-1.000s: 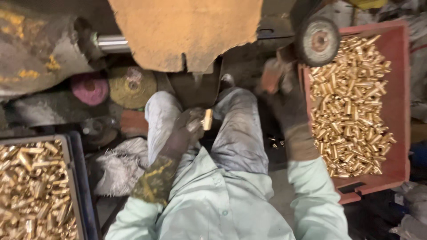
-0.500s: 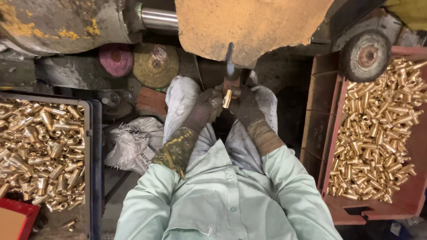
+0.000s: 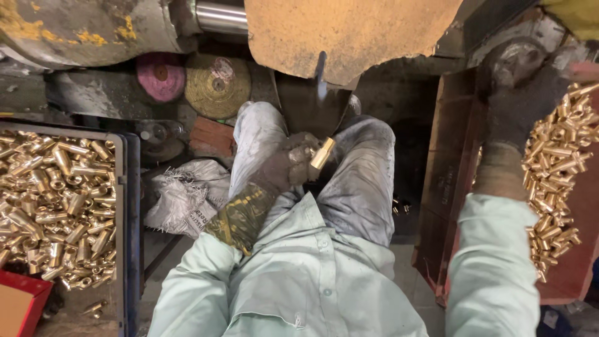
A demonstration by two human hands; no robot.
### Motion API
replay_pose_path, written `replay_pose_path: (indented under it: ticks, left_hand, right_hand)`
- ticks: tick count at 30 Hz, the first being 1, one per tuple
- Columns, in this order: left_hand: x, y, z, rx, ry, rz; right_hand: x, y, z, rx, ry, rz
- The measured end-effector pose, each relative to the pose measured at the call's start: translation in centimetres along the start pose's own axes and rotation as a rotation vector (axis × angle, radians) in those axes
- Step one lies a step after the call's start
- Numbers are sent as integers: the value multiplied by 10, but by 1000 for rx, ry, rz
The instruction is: The person sits on the floor and repeatedly picks up small brass-colored metal parts from a red bin. They hold each part against a rotating grinding wheel to smooth or shape it, then place the finished part into a blue bin. The process is repetitive and involves handling the parts one by one.
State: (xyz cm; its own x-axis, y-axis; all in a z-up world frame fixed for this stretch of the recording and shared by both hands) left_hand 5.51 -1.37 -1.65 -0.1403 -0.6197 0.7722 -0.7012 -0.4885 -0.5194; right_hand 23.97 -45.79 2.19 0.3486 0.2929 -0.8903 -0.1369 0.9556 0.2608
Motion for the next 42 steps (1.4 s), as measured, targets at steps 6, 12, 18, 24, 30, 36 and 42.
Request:
replay_pose_path:
  ticks: [6,12,18,24,30,36,42]
  left_hand:
    - [4,11,4,-2,220,-158]
    - [2,26,9,13,148,-94]
    - [11,4,-1,436,127,706]
    - [14,12,-10,-46,305,-122]
    - [13,10,-6,116,138,-209]
    - [2,16,4,78,462,-276]
    - [-13,37,18,42,630,-253]
  right_hand:
    - [5,-28,-14,-235,52,-232]
    - [-52,160,-71,71,230,909]
    - [-89,282,-116,87,672,1252]
    - [-81,278,-131,102,615,1093]
    - [-76,287,-143,100,391,1150]
    - [-89,293,-145,-146,300,986]
    - [-99,298,-153,-279,226,966]
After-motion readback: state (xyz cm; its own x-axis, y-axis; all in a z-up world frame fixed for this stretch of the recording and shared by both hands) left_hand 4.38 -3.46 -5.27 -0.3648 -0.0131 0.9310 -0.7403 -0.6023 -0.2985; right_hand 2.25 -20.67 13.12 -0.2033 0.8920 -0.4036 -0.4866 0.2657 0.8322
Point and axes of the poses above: each hand's wrist, its own z-axis towards the middle knuckle, its own x-axis out of the palm, y = z × x, the point moved 2 cm from there along z, towards the middle knuckle, and after that the axes turned 15 degrees about -x, right-handed, at the moved point
